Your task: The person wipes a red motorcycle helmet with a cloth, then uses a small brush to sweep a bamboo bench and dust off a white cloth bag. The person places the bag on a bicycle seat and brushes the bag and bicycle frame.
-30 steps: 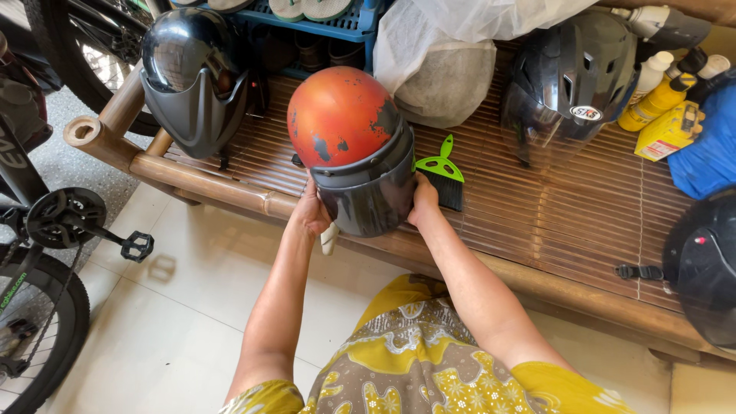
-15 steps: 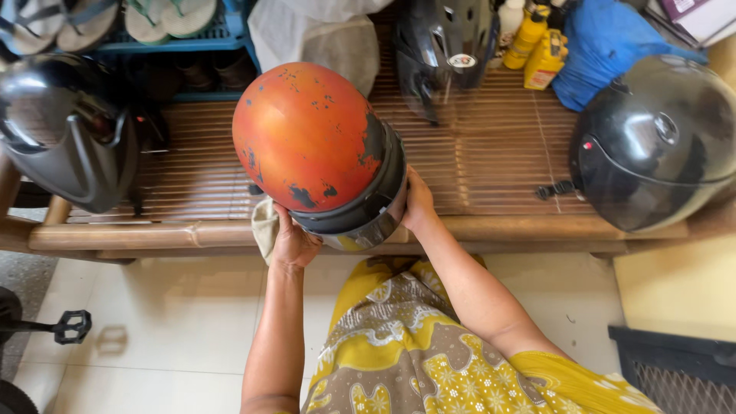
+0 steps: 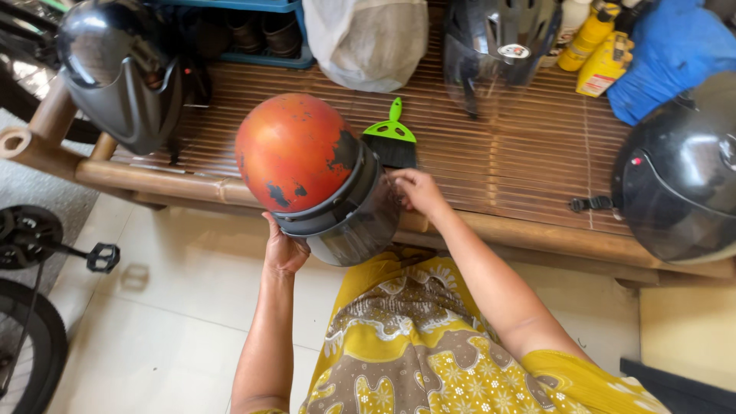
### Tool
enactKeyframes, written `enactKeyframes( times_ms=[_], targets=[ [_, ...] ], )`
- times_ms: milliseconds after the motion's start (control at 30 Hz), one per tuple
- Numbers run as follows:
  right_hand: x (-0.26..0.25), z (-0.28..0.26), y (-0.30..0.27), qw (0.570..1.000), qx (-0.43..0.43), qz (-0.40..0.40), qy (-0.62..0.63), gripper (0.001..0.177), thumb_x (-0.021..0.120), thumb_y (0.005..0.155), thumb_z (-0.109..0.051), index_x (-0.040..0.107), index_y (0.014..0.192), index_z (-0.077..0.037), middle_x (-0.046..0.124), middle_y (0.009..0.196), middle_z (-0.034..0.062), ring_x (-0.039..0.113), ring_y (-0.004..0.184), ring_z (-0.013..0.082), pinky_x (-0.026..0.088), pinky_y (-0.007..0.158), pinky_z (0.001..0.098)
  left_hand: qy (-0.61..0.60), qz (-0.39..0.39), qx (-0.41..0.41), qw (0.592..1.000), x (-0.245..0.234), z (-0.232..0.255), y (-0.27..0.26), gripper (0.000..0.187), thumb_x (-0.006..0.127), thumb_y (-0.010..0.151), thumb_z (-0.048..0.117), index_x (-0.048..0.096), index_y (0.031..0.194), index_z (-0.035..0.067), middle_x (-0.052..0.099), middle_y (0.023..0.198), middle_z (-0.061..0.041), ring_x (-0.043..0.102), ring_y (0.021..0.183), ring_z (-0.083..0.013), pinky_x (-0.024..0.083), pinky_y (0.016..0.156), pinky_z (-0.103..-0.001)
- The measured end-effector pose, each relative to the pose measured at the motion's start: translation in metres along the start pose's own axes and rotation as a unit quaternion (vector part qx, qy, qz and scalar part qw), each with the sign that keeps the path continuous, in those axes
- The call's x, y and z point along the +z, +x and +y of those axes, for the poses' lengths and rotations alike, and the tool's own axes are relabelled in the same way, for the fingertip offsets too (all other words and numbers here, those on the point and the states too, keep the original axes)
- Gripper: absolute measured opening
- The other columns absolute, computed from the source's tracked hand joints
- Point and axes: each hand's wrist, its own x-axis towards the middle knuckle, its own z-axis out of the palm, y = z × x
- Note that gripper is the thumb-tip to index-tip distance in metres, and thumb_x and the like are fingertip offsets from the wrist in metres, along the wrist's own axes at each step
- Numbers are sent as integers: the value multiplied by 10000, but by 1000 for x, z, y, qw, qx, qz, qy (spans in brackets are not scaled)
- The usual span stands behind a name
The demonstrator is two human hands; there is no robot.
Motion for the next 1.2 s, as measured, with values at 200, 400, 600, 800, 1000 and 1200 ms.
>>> enactKeyframes(
  times_ms=[200,400,600,800,1000,1200],
  targets=[
    [12,-87,65,999,-40,-9,13,385,573,1013,-283,644,1367,-152,666,1243,33,597,1059,117,494,805,314,102,-7,-29,994,-21,0,6,696,487,961,722,607,1374,175,682,1295,50,646,1146,-97,535,881,-248],
    [37,-130,54,948,-52,-187,250,566,523,1049,-422,480,1522,-114,541,1520,41,487,1399,188,402,1156,342,154,-58,-87,983,-66,0,23,726,460,1045,774,597,1359,134,632,1079,45,536,789,-110,464,726,-292],
    [37,-122,34,968,-35,-130,212,611,506,1038,-451,467,1539,-104,511,1543,47,461,1417,186,357,1176,360,492,89,-30,865,-38,20,13,980,513,786,835,396,1495,168,550,1363,4,517,1163,-160,434,977,-370],
    [39,-177,-13,944,-213,-200,155,735,537,1039,-528,400,1589,-59,453,1622,93,409,1512,225,297,1254,355,515,16,191,836,-7,11,-20,1091,644,829,775,252,1538,45,475,1481,-136,457,1385,-278,409,1116,-438],
    [99,-194,-4,941,-217,-234,114,782,506,1042,-587,385,1605,-58,459,1622,110,419,1503,225,284,1252,352,95,-20,260,961,-11,63,-28,867,313,952,707,361,1552,82,465,1561,-140,515,1374,-310,477,1111,-476],
    [149,-110,72,959,-137,-246,-21,716,591,972,-538,473,1549,-132,536,1545,154,483,1403,314,358,1165,411,112,79,270,953,-21,71,-74,540,443,1084,386,462,1499,40,579,1460,-155,612,1264,-288,546,1035,-441]
  ],
)
